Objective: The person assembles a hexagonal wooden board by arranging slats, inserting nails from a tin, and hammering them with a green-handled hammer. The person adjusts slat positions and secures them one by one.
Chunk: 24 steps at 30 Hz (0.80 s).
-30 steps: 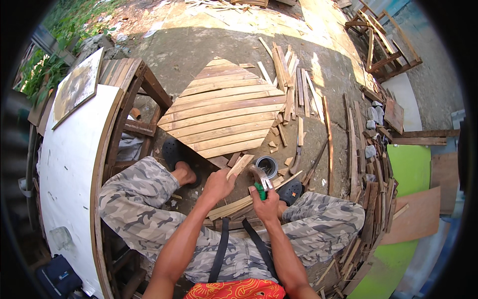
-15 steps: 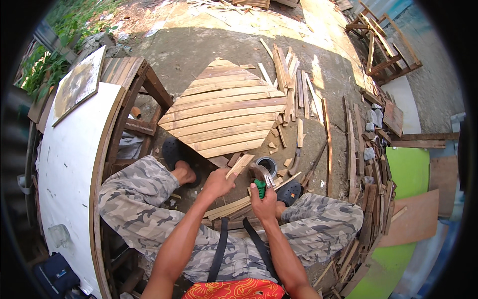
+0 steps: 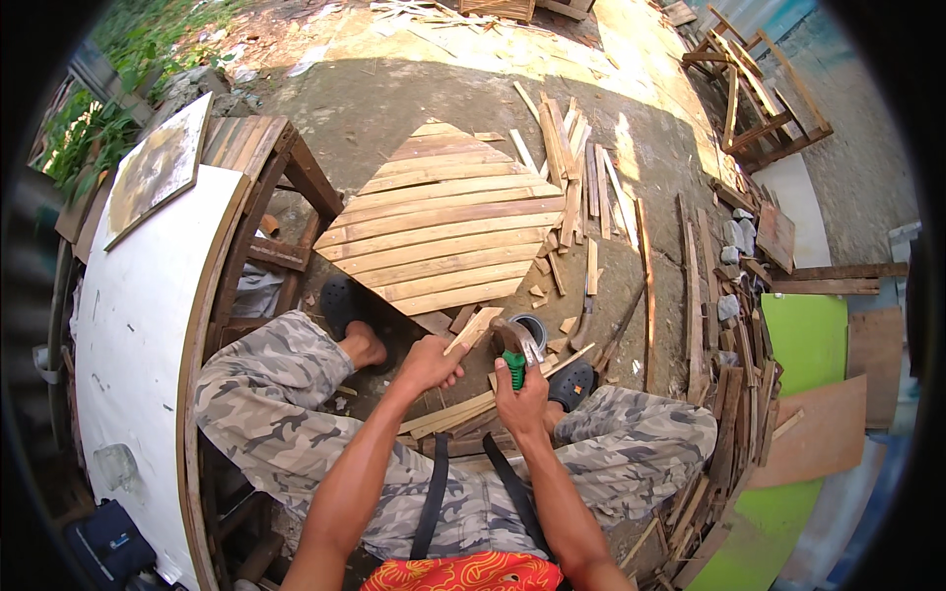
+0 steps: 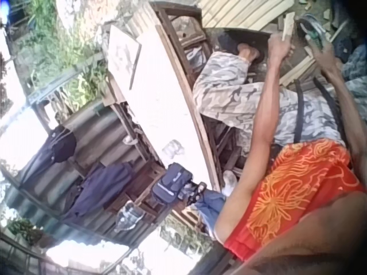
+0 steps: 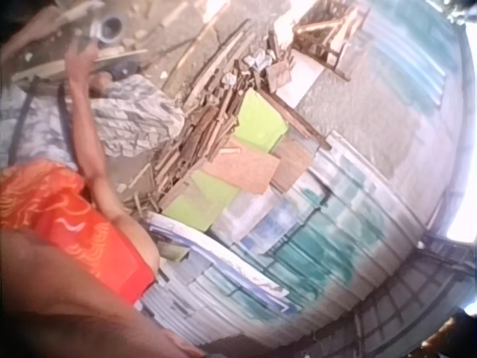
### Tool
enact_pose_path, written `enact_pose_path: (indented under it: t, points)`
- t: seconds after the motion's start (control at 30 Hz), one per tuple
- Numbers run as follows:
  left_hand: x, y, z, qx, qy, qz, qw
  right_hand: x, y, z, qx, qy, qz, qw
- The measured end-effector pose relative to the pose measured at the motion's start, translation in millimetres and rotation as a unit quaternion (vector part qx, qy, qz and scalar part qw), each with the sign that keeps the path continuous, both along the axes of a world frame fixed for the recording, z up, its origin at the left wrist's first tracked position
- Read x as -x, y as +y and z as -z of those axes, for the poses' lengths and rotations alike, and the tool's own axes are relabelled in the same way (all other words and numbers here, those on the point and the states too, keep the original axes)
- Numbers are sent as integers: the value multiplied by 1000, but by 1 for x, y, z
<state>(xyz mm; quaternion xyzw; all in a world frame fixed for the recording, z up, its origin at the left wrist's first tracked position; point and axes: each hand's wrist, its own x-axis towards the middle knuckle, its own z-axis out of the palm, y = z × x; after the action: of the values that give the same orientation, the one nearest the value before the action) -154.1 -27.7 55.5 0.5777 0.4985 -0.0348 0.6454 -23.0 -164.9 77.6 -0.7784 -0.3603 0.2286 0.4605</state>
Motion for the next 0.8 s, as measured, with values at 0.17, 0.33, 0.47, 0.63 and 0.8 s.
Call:
enact_pose_path:
  t: [0.17, 0.33, 0.47, 0.63, 0.8]
  points:
    - [1, 0, 5, -12, -20, 1, 1000, 4, 3, -4, -77, -75, -23, 994]
    - [2, 2, 7, -7, -28, 2, 1000, 5, 6, -8, -6, -30, -5, 1000]
    - [2, 2, 6, 1, -25, -7, 1000, 5, 6, -7, 13, -9, -8, 1000]
    - [1, 3, 6, 4, -42, -13, 999, 1, 8, -3, 0, 1, 12, 1000]
    - [0, 5, 3, 9, -7, 6, 1000, 2, 11, -7, -46, 3, 38, 998]
